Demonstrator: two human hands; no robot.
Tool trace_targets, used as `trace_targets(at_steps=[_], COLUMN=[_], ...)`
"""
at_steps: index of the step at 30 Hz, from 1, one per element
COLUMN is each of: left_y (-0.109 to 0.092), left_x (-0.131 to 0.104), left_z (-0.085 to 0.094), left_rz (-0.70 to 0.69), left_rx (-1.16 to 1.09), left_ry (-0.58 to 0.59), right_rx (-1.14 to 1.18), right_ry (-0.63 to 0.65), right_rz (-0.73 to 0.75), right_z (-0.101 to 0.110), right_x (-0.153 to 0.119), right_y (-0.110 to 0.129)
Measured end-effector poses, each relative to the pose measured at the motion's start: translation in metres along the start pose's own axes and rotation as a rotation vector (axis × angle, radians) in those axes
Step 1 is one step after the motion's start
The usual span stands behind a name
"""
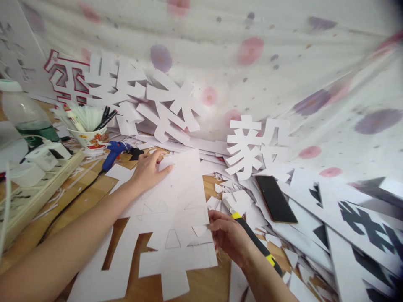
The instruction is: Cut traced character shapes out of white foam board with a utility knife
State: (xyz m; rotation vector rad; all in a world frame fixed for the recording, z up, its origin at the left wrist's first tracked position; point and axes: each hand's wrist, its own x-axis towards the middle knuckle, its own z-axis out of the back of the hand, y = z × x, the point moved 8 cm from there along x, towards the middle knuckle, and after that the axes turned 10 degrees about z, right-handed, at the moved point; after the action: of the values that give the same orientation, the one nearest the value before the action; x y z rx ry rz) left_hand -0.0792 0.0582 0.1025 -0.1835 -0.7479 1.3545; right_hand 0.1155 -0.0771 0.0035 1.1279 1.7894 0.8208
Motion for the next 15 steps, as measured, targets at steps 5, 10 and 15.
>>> trace_targets(at_steps=[5, 10, 15], left_y=[-0.0027, -0.0054, -0.0090], left_x=[-0.0016, -0.0027, -0.0035], left_z=[-0.0006, -0.0030, -0.0002], left_rz=[-0.050, -0.099, -0.117], left_rx=[-0.026, -0.037, -0.043], left_ry=[-0.019, -0.019, -0.040], right_rx=[0.046, 0.088, 0.125], right_ry=[0.129, 0.172, 0.230], right_rz=[-0.157, -0.162, -0.153], right_z=[-0.0022, -0.0040, -0.0089], right_x=[-0.0026, -0.0030, -0.0037], right_y=[-0.0087, -0.0089, -0.0085])
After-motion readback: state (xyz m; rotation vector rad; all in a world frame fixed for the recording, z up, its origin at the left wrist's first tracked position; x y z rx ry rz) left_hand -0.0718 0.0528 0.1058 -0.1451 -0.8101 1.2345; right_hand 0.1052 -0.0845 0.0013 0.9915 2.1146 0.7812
